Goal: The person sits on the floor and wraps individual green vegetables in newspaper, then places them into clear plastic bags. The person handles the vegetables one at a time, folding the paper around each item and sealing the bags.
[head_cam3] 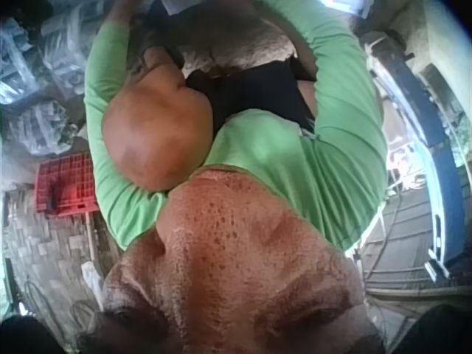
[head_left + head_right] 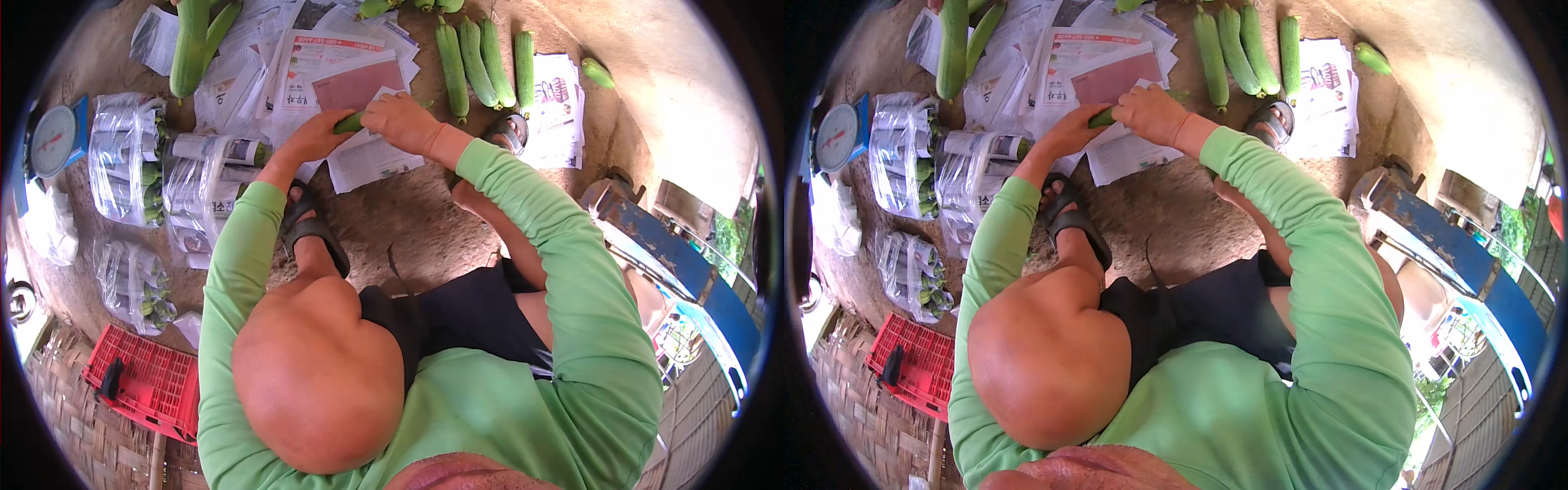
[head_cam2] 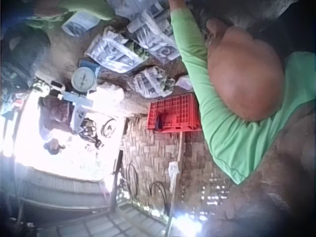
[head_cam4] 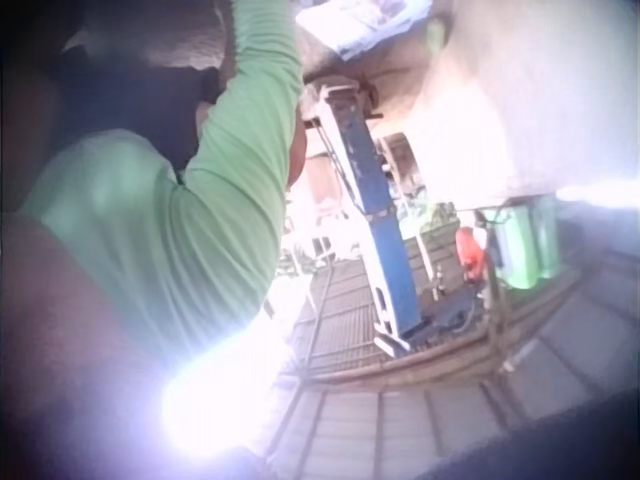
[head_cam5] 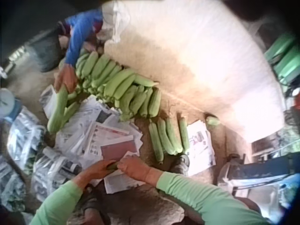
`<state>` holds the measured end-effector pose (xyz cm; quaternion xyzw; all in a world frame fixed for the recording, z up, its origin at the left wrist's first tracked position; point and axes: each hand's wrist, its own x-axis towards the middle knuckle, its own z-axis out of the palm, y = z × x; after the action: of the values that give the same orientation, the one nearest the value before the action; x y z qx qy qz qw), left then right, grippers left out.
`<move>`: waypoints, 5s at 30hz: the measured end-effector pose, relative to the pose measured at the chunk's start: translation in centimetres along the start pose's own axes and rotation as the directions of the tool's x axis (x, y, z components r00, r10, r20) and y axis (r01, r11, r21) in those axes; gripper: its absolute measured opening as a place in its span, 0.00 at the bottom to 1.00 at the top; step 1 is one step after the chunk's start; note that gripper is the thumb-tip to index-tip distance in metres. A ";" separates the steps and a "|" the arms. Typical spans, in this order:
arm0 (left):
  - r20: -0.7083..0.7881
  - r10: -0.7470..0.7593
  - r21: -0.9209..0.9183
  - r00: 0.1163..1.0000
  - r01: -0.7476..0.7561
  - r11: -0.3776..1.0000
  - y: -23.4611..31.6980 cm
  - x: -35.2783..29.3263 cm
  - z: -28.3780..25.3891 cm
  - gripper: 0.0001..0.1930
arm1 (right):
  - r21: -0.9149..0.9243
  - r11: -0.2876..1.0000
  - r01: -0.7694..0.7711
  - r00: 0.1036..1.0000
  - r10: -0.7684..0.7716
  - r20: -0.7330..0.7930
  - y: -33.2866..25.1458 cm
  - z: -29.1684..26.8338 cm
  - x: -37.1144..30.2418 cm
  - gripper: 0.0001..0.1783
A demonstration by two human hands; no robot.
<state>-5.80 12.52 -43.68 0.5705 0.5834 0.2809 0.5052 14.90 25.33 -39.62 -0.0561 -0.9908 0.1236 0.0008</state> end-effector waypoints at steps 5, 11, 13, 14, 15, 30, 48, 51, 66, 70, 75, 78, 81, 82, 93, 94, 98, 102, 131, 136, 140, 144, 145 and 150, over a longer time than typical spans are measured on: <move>-0.134 -0.148 -0.417 0.980 0.079 0.905 -2.3 -0.2 1.1 0.20 | 0.083 0.996 -0.040 0.999 0.041 -0.020 0.8 2.0 0.7 0.04; -0.398 -0.171 0.076 0.901 0.218 0.973 1.6 -1.3 1.7 0.18 | 0.234 0.926 -0.296 0.955 0.284 0.081 2.9 4.1 2.0 0.08; -0.442 -0.217 -0.040 0.870 0.223 0.974 0.8 -1.3 1.7 0.17 | 0.073 0.980 -0.185 0.975 0.192 -0.108 2.0 3.1 2.7 0.12; -0.453 -0.230 -0.048 0.861 0.234 0.971 0.4 -1.2 1.9 0.17 | -0.016 0.990 -0.138 0.972 0.132 -0.197 1.2 2.4 2.9 0.14; -0.467 -0.244 -0.055 0.850 0.248 0.967 0.1 -1.1 2.0 0.17 | -0.002 0.995 -0.101 0.974 0.099 -0.204 0.2 2.0 2.9 0.15; -0.388 0.290 0.696 0.875 0.072 0.714 3.0 -5.3 2.7 0.37 | 0.508 0.812 -0.286 0.896 0.039 0.442 -3.0 -3.3 3.9 0.28; 0.015 -0.131 0.495 0.991 0.106 0.862 10.2 -16.3 1.3 0.33 | 0.618 0.696 -0.366 0.674 -0.260 0.691 -10.8 -4.4 2.2 0.30; 0.226 -0.269 0.202 0.936 0.225 0.953 8.6 -16.7 -0.5 0.31 | 0.546 0.833 -0.087 0.854 -0.220 0.472 -12.3 -6.5 1.2 0.37; -0.697 -0.215 0.501 0.684 0.679 0.536 1.8 -20.2 -8.7 0.25 | 0.772 0.439 -0.460 0.884 0.144 0.446 -8.4 -4.1 5.0 0.28; -0.658 -0.337 0.458 0.673 0.713 0.531 -2.4 -18.8 -9.6 0.21 | 0.786 0.387 -0.482 0.872 0.130 0.471 -10.3 -2.6 6.1 0.28; -0.750 -0.388 0.047 0.535 0.629 0.776 -3.2 -19.3 -11.0 0.18 | 0.815 0.440 -0.378 0.925 0.207 0.318 -12.0 1.5 6.5 0.31; -0.771 -0.392 -0.049 0.501 0.568 0.822 -3.0 -19.2 -10.9 0.17 | 0.785 0.519 -0.337 0.941 0.220 0.258 -11.6 2.4 6.8 0.33; -0.811 -0.361 -0.061 0.461 0.546 0.835 -2.1 -19.0 -10.5 0.17 | 0.778 0.565 -0.273 0.961 0.193 0.197 -10.9 2.5 7.1 0.34; -0.815 -0.365 -0.076 0.450 0.541 0.837 -1.8 -19.1 -10.5 0.16 | 0.774 0.584 -0.243 0.969 0.180 0.168 -10.7 2.4 7.2 0.34; -0.904 -0.049 0.196 0.425 0.515 0.835 -1.1 -17.8 -7.6 0.10 | 0.828 0.534 -0.171 0.980 0.180 0.086 -15.1 3.4 12.3 0.32; -0.908 -0.004 0.231 0.419 0.509 0.829 -1.0 -17.6 -7.3 0.10 | 0.841 0.509 -0.185 0.977 0.185 0.102 -15.9 3.5 13.9 0.32; -0.914 -0.068 0.165 0.400 0.519 0.839 -0.1 -17.7 -7.0 0.10 | 0.885 0.441 -0.150 0.969 0.244 0.043 -18.5 3.7 18.0 0.32; -0.918 -0.105 0.099 0.383 0.476 0.874 -0.4 -18.0 -7.0 0.09 | 0.815 0.579 0.011 0.971 0.187 -0.146 -17.5 3.8 14.8 0.28; -0.854 -0.071 0.401 0.515 0.740 0.539 -2.6 -16.7 -5.4 0.40 | 0.676 0.272 -0.685 0.615 0.713 0.336 -1.2 3.4 28.1 0.44; -0.869 -0.070 0.370 0.490 0.737 0.566 -2.5 -16.9 -5.1 0.39 | 0.807 -0.224 -0.546 0.640 0.511 0.575 0.4 2.2 25.4 0.25; -0.894 -0.059 0.310 0.445 0.706 0.636 -2.2 -17.3 -5.1 0.37 | 0.781 -0.375 -0.499 0.724 0.316 0.614 0.0 -0.2 20.3 0.24; -0.904 -0.009 0.203 0.428 0.447 0.871 0.2 -15.4 -2.9 0.36 | 0.762 -0.418 -0.495 0.785 0.160 0.598 -2.9 -1.8 13.8 0.29; -0.874 -0.139 0.006 0.466 0.295 0.956 1.9 -14.2 -2.2 0.37 | 0.766 -0.375 -0.522 0.766 0.188 0.614 -4.4 -2.5 12.4 0.30; -0.351 -0.575 -0.881 0.739 -0.052 0.470 3.7 -10.0 0.7 0.30 | 0.819 -0.115 -0.562 0.796 0.192 0.574 -9.5 -3.2 6.8 0.40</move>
<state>-5.43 3.54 -37.90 0.0209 0.5829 0.6083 0.5383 7.11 17.70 -34.22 -0.3062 -0.5441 0.7702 -0.1301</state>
